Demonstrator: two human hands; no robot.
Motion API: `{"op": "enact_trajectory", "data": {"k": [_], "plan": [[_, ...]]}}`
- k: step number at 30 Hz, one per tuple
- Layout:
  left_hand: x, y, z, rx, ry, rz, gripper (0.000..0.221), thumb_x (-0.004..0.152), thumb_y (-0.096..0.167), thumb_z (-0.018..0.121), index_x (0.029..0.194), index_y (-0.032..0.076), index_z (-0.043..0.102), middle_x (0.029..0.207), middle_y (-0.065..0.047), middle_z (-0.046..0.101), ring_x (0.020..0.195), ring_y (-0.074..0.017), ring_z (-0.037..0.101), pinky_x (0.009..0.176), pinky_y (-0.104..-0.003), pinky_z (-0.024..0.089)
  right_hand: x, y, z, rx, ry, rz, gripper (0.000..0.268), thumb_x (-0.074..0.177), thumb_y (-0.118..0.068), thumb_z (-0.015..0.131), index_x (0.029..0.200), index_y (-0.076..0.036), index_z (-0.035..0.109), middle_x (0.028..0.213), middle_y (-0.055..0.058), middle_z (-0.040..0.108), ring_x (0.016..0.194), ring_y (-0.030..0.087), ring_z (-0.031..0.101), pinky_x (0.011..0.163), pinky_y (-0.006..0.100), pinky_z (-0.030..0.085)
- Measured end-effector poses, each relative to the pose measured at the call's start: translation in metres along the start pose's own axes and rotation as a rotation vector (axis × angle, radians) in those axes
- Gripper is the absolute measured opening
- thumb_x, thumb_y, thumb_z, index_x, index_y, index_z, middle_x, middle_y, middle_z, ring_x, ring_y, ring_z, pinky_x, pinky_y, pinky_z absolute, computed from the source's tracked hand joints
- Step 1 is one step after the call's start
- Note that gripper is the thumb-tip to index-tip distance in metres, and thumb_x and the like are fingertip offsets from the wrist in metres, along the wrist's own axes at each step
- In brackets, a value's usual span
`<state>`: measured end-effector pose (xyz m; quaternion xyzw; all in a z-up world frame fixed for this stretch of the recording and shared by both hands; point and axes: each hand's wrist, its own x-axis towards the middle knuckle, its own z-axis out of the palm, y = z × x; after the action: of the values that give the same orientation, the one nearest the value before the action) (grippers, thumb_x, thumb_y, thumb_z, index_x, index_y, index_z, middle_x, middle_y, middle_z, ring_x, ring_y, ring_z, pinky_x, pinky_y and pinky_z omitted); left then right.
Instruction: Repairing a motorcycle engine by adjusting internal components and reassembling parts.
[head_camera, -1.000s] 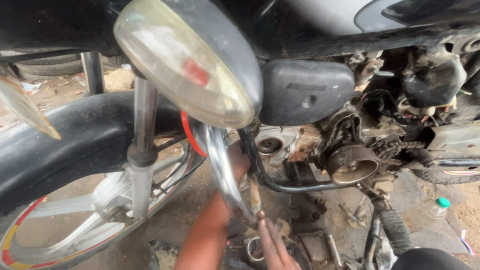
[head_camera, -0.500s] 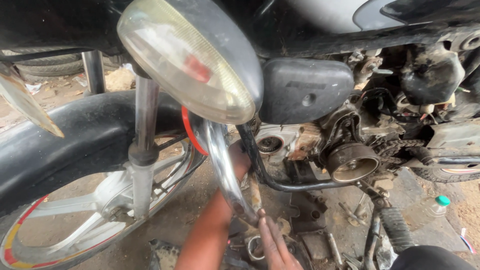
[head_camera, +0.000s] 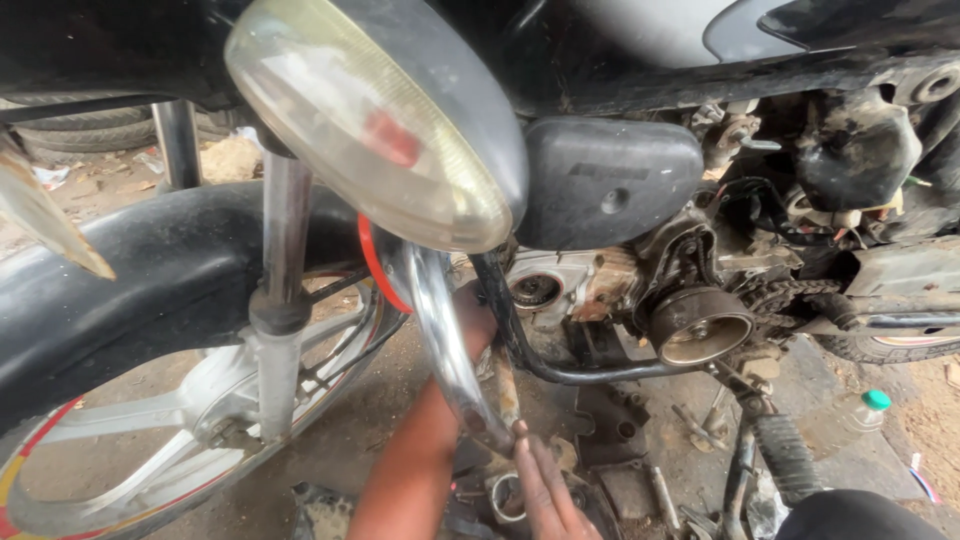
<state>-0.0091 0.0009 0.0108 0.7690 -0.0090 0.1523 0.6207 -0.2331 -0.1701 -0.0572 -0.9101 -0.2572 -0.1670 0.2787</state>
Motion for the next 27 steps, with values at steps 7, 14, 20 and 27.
{"op": "enact_trajectory", "data": {"k": [7,14,20,27], "plan": [[-0.002,0.004,-0.002,0.038,-0.029,-0.060,0.031,0.091,0.023,0.068,0.111,-0.001,0.074,0.088,-0.012,0.078,0.078,-0.0193,0.073,0.073,-0.033,0.057,0.007,-0.015,-0.021,0.050,-0.024,-0.004,0.068,0.089,-0.004,0.050,0.153,0.004,0.029,0.159,0.028,0.036,0.132,0.041,0.056,0.096,0.043,0.051],[0.029,-0.055,-0.003,0.343,-0.116,0.072,0.032,0.085,0.012,0.067,0.114,-0.002,0.074,0.099,-0.016,0.079,0.089,-0.0240,0.073,0.082,-0.035,0.058,0.005,-0.004,-0.009,0.043,-0.031,0.080,0.057,0.095,-0.004,0.048,0.151,0.000,0.039,0.161,0.022,0.044,0.132,0.033,0.057,0.096,0.037,0.051],[0.125,-0.121,0.026,-0.033,-0.009,0.091,0.048,0.100,0.035,0.046,0.137,0.006,0.055,0.127,-0.010,0.065,0.119,-0.0215,0.062,0.101,-0.033,0.047,0.018,-0.034,-0.046,0.102,0.067,-0.020,0.053,0.094,-0.003,0.051,0.147,0.004,0.045,0.154,0.021,0.050,0.135,0.034,0.058,0.102,0.041,0.046],[0.095,0.009,0.005,0.245,-0.037,0.344,0.054,0.101,0.041,0.068,0.139,0.003,0.060,0.137,-0.015,0.066,0.131,-0.0284,0.056,0.113,-0.041,0.039,0.010,-0.029,-0.033,0.076,-0.034,0.045,0.066,0.087,0.005,0.046,0.152,0.005,0.035,0.160,0.022,0.039,0.138,0.033,0.054,0.100,0.036,0.049]]}}
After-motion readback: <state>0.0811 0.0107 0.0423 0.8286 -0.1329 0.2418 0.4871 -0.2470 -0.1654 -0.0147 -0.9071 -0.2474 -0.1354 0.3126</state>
